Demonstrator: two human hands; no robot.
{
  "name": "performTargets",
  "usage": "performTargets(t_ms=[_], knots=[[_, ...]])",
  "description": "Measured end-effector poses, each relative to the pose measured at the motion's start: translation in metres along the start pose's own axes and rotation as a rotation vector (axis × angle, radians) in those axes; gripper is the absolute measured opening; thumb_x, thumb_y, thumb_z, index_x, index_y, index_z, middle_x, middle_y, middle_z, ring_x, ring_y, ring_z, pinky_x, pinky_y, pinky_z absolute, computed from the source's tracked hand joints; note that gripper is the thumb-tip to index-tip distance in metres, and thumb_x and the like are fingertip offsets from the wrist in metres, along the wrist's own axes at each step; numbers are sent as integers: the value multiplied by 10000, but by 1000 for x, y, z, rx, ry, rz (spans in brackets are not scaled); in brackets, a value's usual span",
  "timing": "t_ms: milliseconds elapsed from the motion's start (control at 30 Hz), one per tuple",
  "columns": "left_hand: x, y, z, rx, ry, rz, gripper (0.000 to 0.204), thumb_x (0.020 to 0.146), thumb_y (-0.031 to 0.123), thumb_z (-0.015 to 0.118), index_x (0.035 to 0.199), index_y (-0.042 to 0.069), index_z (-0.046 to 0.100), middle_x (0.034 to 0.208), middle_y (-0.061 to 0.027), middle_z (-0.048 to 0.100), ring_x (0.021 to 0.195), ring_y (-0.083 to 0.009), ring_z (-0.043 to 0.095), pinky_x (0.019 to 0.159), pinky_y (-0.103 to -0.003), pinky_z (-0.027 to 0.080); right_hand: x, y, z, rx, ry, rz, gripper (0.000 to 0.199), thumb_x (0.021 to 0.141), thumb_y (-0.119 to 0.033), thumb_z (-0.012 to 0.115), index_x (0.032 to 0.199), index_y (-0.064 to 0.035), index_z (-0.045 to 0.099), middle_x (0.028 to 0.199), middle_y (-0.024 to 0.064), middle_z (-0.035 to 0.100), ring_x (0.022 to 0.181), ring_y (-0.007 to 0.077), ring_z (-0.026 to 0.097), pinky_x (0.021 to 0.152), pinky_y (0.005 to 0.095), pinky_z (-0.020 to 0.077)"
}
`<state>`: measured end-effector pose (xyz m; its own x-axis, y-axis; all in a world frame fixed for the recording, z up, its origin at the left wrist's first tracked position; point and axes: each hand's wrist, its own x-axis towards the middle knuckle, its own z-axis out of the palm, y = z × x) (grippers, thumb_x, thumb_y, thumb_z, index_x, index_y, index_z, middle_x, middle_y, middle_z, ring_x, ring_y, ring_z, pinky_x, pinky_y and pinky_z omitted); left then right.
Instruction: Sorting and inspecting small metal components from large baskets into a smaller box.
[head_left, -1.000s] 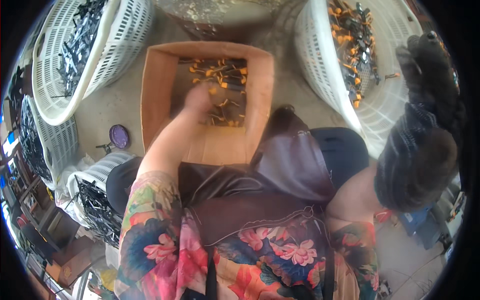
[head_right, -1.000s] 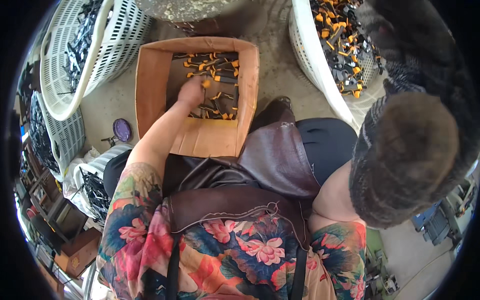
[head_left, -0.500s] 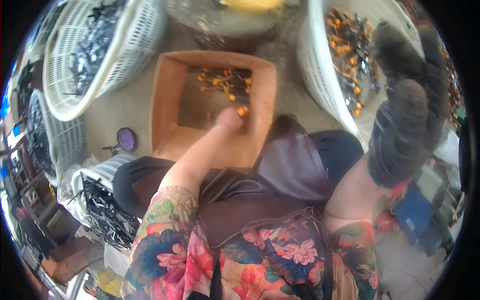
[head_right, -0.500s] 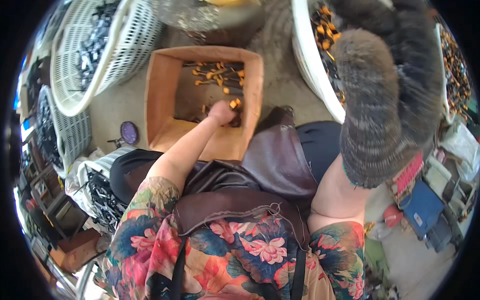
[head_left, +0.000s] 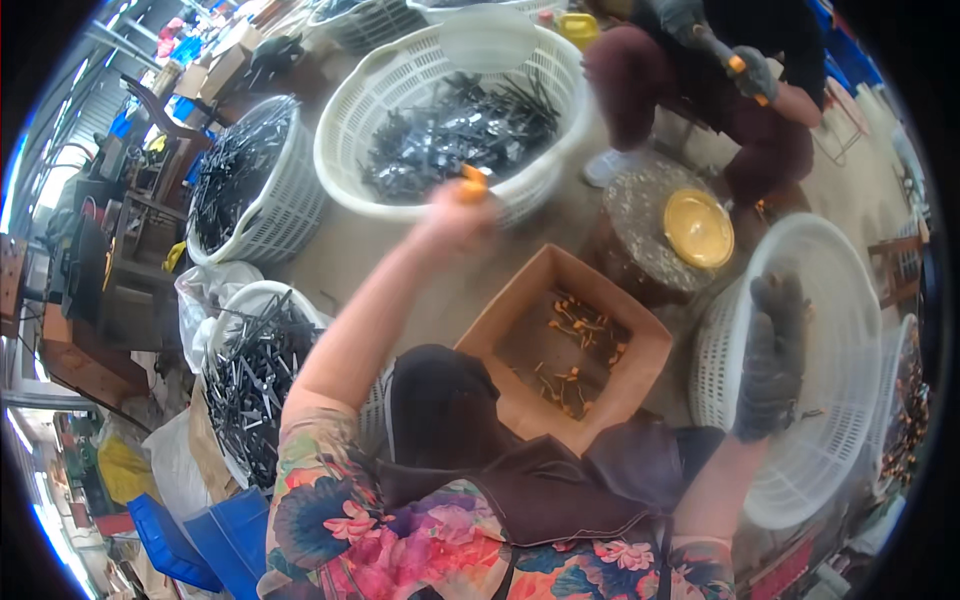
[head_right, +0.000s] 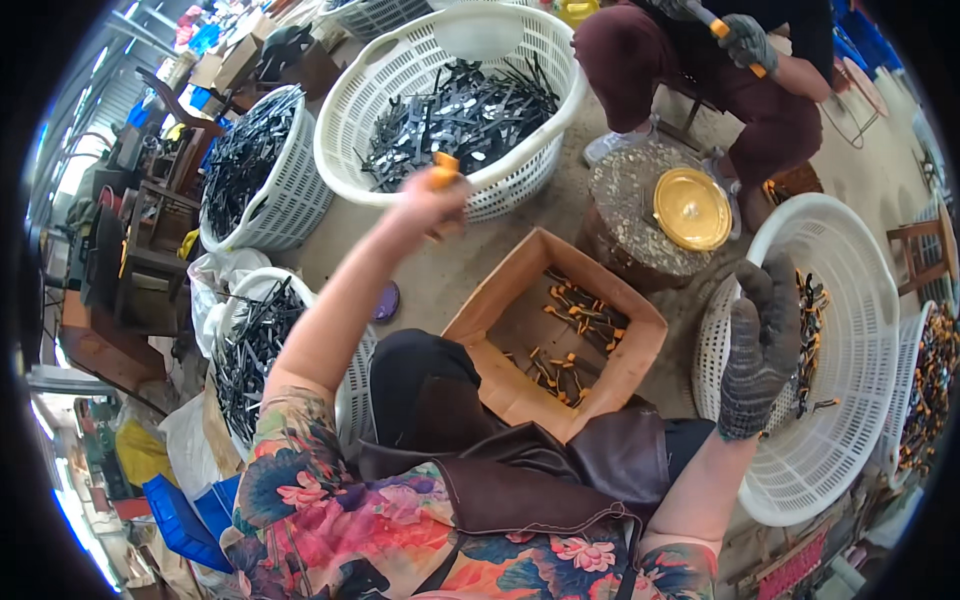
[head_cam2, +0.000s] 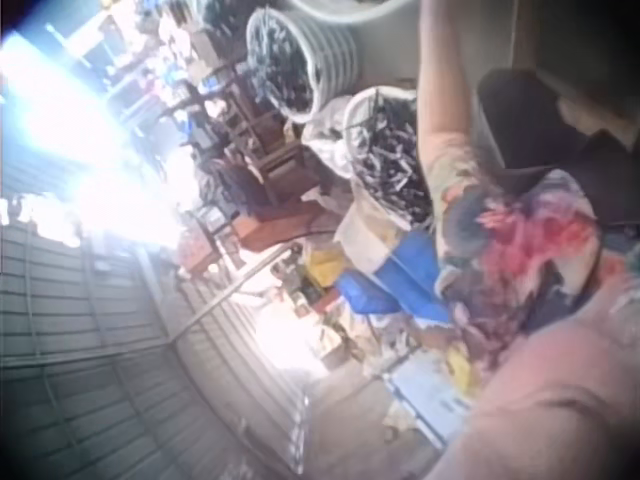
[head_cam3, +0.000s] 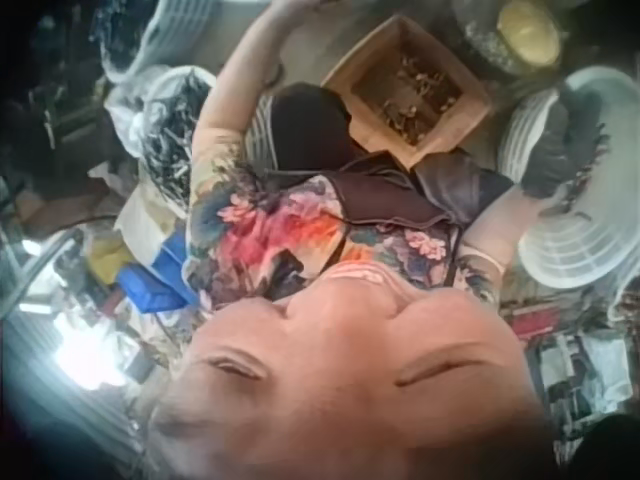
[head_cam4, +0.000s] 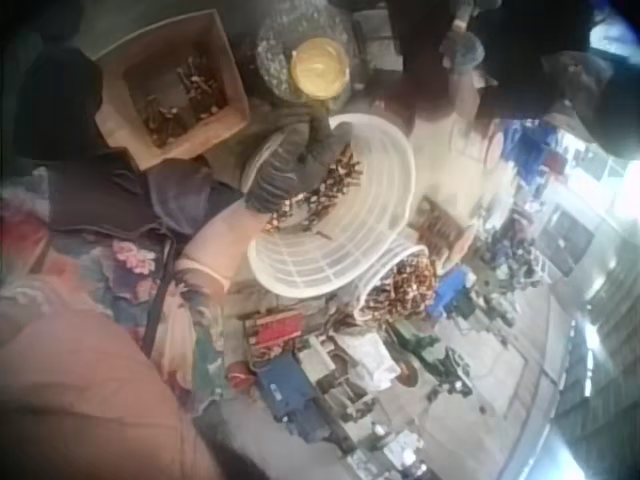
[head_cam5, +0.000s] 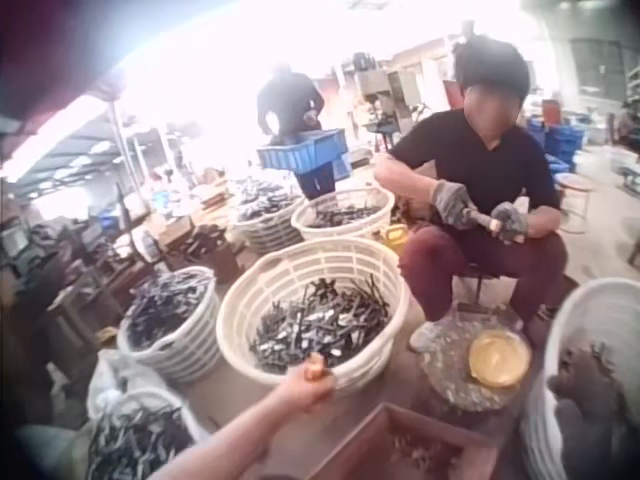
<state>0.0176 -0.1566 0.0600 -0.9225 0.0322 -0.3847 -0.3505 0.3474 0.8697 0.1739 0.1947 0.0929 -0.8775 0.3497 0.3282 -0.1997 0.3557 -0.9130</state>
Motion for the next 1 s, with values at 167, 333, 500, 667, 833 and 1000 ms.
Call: performTargets(t_ms=[167,333,500,667,833,1000], knots=[[144,-77,-144,224,455,129,192,745,157,678,886,35,632,741,-57,634,647,-145,610,568,-285,492,14,0,17,-154,-32,-76,511,926,-254,529,1315,61,426,1170,103,606,1184,216,483,1104,364,209],[194,-65,-96,877,449,-187,336,830,323,606,1050,74,653,1106,-142,637,1054,-297,599,872,-388,481,23,13,24,-297,-93,-81,562,903,-146,581,1380,32,345,1134,119,592,1035,159,550,928,291,413],[252,-97,-110,808,404,-375,376,838,347,593,1103,83,639,1159,-109,627,1089,-255,597,887,-367,482,24,22,35,-165,-44,30,557,896,-129,587,1377,28,353,1122,126,600,1030,170,566,911,295,430],[274,-112,-110,633,377,-430,369,813,304,615,1100,74,639,1165,-103,625,1072,-250,607,853,-366,499,26,18,41,-191,-70,75,565,883,-135,610,1372,18,372,1108,112,604,1023,159,571,904,289,434],[279,-129,-118,-69,468,-372,93,767,14,662,708,14,590,627,-62,566,496,-177,547,438,-325,444,24,15,45,-221,-87,104,561,870,-109,618,1367,5,386,1061,88,609,984,140,572,886,265,434],[254,-101,-111,-424,419,-86,135,720,51,676,810,-2,590,720,-93,577,614,-209,560,515,-374,448,22,18,52,-103,-90,138,549,870,-90,616,1363,4,392,1019,86,620,955,125,569,880,267,442]])
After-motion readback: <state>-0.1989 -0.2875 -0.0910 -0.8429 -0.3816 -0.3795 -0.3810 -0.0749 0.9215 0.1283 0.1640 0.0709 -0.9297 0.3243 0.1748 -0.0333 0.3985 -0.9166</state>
